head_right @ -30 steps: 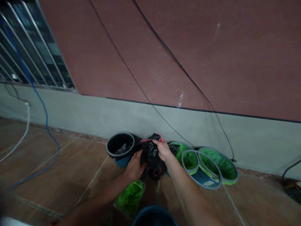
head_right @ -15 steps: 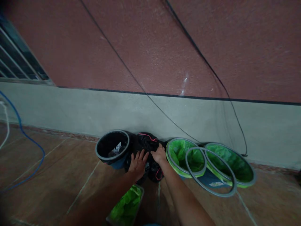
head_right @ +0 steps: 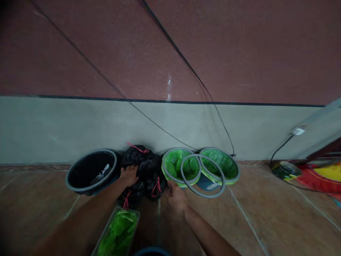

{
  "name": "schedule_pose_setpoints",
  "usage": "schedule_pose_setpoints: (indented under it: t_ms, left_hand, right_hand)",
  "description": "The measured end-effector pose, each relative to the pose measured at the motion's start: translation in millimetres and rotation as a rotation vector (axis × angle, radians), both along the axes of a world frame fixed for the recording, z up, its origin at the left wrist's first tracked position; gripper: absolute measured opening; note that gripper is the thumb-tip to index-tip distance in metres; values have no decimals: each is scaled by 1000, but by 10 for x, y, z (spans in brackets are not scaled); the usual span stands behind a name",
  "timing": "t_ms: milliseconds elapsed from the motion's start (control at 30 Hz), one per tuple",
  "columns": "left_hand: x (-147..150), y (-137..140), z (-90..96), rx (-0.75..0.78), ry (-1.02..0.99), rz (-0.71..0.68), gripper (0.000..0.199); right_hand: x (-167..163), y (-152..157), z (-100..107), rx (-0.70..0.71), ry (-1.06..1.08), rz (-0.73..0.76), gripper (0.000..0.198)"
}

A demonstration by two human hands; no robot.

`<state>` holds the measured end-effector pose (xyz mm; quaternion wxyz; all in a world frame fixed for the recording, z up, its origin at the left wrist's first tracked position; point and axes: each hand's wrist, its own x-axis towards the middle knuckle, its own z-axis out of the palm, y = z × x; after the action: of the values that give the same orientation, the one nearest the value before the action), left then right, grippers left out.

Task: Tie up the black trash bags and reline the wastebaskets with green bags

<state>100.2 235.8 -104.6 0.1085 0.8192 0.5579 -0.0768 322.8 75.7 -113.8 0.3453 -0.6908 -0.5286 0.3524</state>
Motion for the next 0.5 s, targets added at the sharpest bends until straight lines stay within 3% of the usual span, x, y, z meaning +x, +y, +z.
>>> schedule_pose_setpoints:
  t_ms: [200, 333, 500]
  left_hand:
    - [187, -237, 175, 64, 60, 15, 61]
    - [266, -440, 245, 76, 49, 31, 58]
    - [245, -675, 304, 1, 28, 43, 58]
  right_hand:
    - [499, -219, -86, -18, -12, -181, 43]
    - [531, -244, -82, -38, -9, -213, 44]
    - [523, -363, -32, -41, 1, -155, 30]
